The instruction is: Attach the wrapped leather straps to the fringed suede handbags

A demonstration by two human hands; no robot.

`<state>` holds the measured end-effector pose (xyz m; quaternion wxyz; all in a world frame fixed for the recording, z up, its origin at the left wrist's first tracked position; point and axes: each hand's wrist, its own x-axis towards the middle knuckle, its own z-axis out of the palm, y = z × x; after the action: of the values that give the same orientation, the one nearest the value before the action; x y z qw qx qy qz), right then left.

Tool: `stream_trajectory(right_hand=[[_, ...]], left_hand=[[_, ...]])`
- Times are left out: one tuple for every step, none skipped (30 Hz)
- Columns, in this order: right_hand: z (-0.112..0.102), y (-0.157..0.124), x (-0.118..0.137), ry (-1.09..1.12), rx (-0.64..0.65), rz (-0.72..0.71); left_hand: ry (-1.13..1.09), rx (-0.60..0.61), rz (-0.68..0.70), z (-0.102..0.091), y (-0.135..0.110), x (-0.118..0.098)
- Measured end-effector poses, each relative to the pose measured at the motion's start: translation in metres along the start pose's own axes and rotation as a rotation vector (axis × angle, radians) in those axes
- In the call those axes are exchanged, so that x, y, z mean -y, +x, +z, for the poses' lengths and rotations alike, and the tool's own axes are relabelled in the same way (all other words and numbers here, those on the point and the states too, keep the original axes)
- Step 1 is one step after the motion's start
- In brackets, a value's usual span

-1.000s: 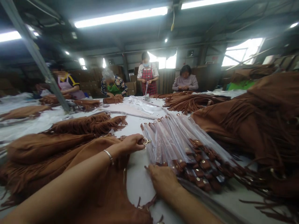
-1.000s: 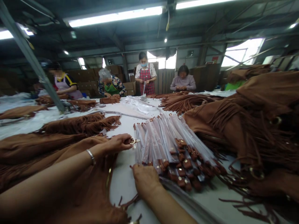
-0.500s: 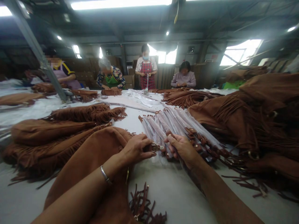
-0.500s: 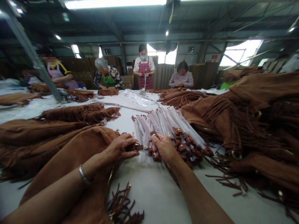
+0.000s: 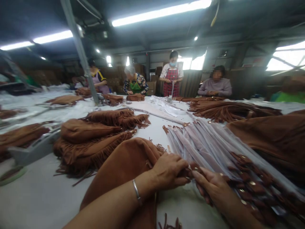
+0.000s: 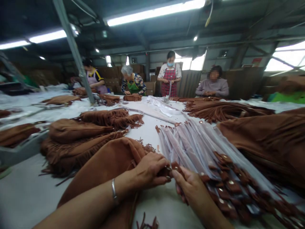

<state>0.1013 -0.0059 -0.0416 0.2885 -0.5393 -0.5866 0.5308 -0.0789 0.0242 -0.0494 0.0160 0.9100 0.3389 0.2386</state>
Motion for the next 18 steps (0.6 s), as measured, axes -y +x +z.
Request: stream_trajectory(right_hand=[[0.001, 0.001, -0.001, -0.011, -0.011, 0.004], [0.002, 0.003, -0.003, -0.017, -0.026, 0.003], [0.003, 0.004, -0.005, -0.018, -0.039, 0.001], [0.004, 0.006, -0.007, -0.016, -0.056, -0.002], [0.005, 0.007, -0.009, -0.012, -0.074, -0.005], [0.006, 0.008, -0.011, -0.008, -0.095, -0.010], [0.007, 0.009, -0.012, -0.002, -0.107, -0.012], [0.008, 0.010, -0.013, 0.003, -0.110, -0.012], [0.008, 0.010, -0.014, 0.006, -0.110, -0.014], [0.009, 0.010, -0.014, 0.010, -0.106, -0.020], [0.009, 0.010, -0.014, 0.017, -0.099, -0.026], [0.009, 0.009, -0.014, 0.028, -0.099, -0.036], [0.009, 0.008, -0.013, 0.045, -0.103, -0.048], [0.008, 0.007, -0.012, 0.071, -0.109, -0.061], [0.007, 0.006, -0.011, 0.105, -0.109, -0.071], [0.005, 0.005, -0.011, 0.145, -0.102, -0.080], [0.002, 0.005, -0.010, 0.189, -0.084, -0.087], [-0.001, 0.004, -0.009, 0.233, -0.055, -0.091]], left_hand=[[0.027, 0.006, 0.005, 0.001, 0.000, 0.001], [0.052, 0.008, 0.005, 0.002, 0.001, 0.001], [0.072, 0.011, 0.000, 0.003, 0.001, 0.002], [0.087, 0.011, -0.008, 0.004, 0.001, 0.002], [0.100, 0.009, -0.016, 0.005, 0.001, 0.003], [0.110, 0.006, -0.023, 0.006, 0.001, 0.003], [0.113, 0.000, -0.028, 0.007, 0.002, 0.003], [0.109, -0.007, -0.032, 0.008, 0.002, 0.003], [0.098, -0.016, -0.039, 0.009, 0.002, 0.003], [0.083, -0.026, -0.046, 0.010, 0.002, 0.003], [0.066, -0.035, -0.055, 0.011, 0.002, 0.003], [0.048, -0.043, -0.066, 0.012, 0.002, 0.002], [0.029, -0.050, -0.076, 0.012, 0.002, 0.002], [0.007, -0.054, -0.081, 0.013, 0.003, 0.001], [-0.019, -0.054, -0.082, 0.013, 0.003, 0.001], [-0.049, -0.054, -0.078, 0.013, 0.004, 0.000], [-0.082, -0.058, -0.072, 0.013, 0.004, -0.001], [-0.114, -0.067, -0.065, 0.013, 0.005, -0.001]])
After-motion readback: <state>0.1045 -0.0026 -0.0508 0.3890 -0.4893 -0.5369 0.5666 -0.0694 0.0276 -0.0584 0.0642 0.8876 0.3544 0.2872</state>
